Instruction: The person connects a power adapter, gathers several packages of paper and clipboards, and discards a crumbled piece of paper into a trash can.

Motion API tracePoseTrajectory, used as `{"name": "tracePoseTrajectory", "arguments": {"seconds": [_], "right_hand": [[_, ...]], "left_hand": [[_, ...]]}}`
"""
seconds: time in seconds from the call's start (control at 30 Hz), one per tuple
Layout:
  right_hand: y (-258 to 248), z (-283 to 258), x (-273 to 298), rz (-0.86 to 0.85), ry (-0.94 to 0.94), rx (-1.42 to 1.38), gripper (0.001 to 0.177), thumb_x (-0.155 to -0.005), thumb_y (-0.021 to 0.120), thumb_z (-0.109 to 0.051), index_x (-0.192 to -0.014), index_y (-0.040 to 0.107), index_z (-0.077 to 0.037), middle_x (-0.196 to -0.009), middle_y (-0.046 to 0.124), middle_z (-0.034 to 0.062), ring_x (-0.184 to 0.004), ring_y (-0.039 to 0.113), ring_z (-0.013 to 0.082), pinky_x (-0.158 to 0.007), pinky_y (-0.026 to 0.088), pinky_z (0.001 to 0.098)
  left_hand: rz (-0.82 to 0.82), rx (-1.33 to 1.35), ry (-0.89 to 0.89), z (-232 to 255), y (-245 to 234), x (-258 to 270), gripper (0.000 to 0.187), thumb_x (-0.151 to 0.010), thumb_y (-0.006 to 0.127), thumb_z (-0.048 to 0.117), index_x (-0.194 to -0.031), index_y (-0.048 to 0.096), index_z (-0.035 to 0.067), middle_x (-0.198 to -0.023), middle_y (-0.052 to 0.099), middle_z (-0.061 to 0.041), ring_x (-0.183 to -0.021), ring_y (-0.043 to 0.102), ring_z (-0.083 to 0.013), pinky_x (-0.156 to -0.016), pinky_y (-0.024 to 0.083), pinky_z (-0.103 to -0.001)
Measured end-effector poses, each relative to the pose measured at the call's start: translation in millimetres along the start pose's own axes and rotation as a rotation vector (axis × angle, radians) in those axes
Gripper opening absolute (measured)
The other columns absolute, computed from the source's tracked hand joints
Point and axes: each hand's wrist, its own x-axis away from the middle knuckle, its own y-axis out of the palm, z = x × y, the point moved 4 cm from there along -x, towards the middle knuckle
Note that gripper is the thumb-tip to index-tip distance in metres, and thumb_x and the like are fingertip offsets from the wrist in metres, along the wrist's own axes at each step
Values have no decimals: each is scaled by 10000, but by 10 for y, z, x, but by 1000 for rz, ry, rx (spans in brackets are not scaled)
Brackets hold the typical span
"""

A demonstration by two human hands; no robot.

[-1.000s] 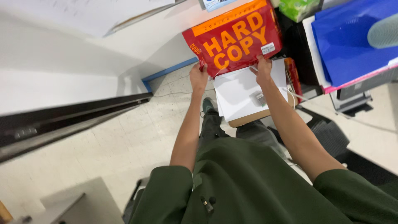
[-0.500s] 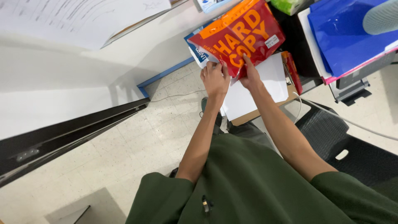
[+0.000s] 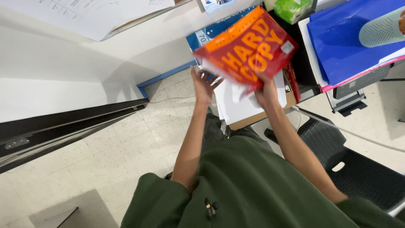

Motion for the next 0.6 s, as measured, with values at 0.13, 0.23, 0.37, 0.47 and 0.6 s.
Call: {"name": "tracePoseTrajectory", "arguments": {"seconds": [0.13, 0.23, 0.37, 0.47, 0.6], "right_hand": [[-3, -16, 917, 47, -77, 137, 477, -947, 615, 23, -1400, 467, -1, -1380, 597, 155, -1258, 621, 303, -1084, 546, 471], [-193, 155, 1299, 163, -41, 132, 449, -962, 592, -4, -1386, 446, -19, -1364, 594, 164, -1237, 625, 319, -1044, 559, 503], [-669, 513, 1255, 295, 51, 24, 447, -961, 591, -53, -1375, 421, -66, -1353, 579, 167, -1196, 637, 327, -964, 567, 534], [-1008, 817, 1071, 244, 17, -68, 472, -990, 609, -53, -1430, 437, -71, -1423, 574, 135, -1273, 616, 295, -1058, 545, 471], [-1282, 1214, 800, 226, -33, -117, 475, -1008, 606, -107, -1446, 426, -67, -1436, 582, 143, -1312, 591, 295, -1090, 521, 496]], "left_hand": [[-126, 132, -142, 195, -11, 392, 1070, -883, 344, 832, -1521, 444, -21, -1473, 548, -172, -1431, 433, -337, -1078, 428, -538], [-306, -91, -195, 174, -74, 432, 990, -894, 394, 801, -1447, 536, -7, -1375, 652, -153, -1293, 600, -279, -1028, 497, -423], [-201, -529, -253, -104, -332, 54, 803, -958, 583, 657, -1386, 643, -20, -1043, 652, -102, -825, 525, -236, -647, 397, -419], [-88, -986, 37, -164, -571, -422, 660, -959, 560, 580, -1258, 627, -5, -848, 726, -30, -635, 649, -167, -613, 526, -335], [335, -1323, 755, -70, -771, -1033, 757, -934, 766, 568, -1205, 601, -119, -947, 670, -188, -830, 658, -270, -743, 545, -371]]}}
